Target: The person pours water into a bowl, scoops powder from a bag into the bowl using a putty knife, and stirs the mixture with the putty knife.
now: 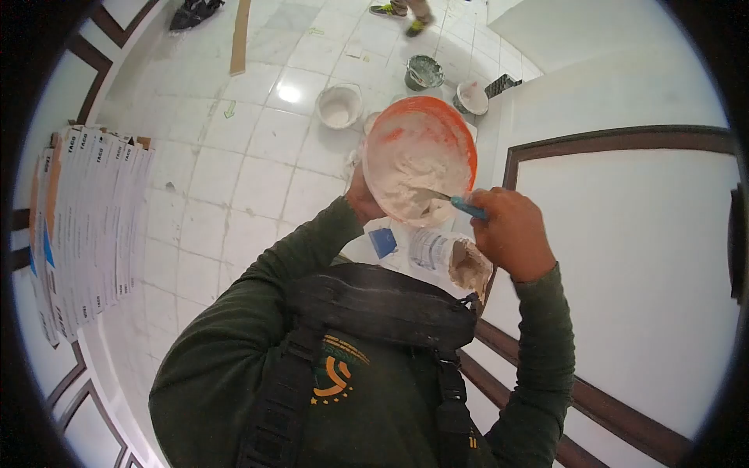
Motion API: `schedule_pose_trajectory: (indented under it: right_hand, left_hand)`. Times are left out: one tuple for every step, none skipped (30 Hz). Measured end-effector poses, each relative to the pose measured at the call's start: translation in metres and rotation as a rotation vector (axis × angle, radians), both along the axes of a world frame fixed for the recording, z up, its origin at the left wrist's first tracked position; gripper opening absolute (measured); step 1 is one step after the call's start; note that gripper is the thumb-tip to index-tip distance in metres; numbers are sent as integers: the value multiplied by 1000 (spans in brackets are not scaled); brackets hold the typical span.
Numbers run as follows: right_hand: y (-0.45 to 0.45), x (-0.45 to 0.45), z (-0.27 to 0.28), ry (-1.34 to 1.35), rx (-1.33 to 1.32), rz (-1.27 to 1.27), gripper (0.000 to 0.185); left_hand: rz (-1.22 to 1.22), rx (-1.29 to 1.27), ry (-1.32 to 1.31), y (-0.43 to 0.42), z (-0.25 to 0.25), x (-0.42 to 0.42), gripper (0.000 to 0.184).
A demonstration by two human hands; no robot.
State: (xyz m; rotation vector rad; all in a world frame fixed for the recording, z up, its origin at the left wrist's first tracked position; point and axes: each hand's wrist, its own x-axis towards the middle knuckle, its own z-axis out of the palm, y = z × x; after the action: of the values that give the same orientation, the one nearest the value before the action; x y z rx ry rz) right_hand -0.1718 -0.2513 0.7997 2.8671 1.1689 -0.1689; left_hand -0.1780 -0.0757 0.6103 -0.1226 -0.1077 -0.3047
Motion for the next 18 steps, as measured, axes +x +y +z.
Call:
schedule_pose_trajectory:
  right_hand:
    - [1,-1,5,6,5,-32,18]
    - [0,-2,11,9,10,-62,19]
    - [-1,-1,15,9,13,-90,20]
    - [-2,-3,15,2,12,-104,21]
    - [-3,-4,14,-6,12,-117,22]
    - [-4,-6,13,-14,13,-129,23]
    - [-6,-10,11,-7,43,-132,23]
    - [-8,-13,10,1,75,-136,24]
    - [-10,-16,9,11,108,-143,24]
    - [-13,-16,17,65,106,-131,19]
    - [-13,-14,27,63,102,-125,20]
    - [-13,-14,36,65,94,-124,21]
    - [-13,-15,39,69,87,-124,22]
    - [-11,-13,38,19,72,-115,21]
    - [-9,-17,30,28,35,-95,21]
    - [-5,-22,17,37,-6,-72,20]
    - [1,-28,9,48,-46,-46,20]
    - [8,-33,7,18,-125,11,20]
  left_hand:
    - [13,36,3,0,3,1,69]
    - [25,73,7,0,6,3,71]
    - [47,131,-9,-1,10,6,75]
    - [70,188,-26,-2,11,9,80]
    - [66,111,-79,-1,8,12,83]
    - [63,34,-133,1,4,13,87]
    - [60,-41,-188,3,0,13,92]
    - [73,-14,-221,4,-4,14,95]
    - [82,14,-253,5,-5,12,98]
    - [91,43,-286,6,-5,12,101]
    - [95,65,-256,8,-4,12,99]
    - [95,85,-220,8,-2,9,98]
    - [94,105,-183,9,-2,7,97]
    - [108,158,-184,8,-2,8,95]
    - [122,209,-187,7,-2,9,94]
    - [140,257,-190,5,-1,11,92]
    - [157,286,-128,4,2,10,90]
    - [174,317,-67,3,10,9,89]
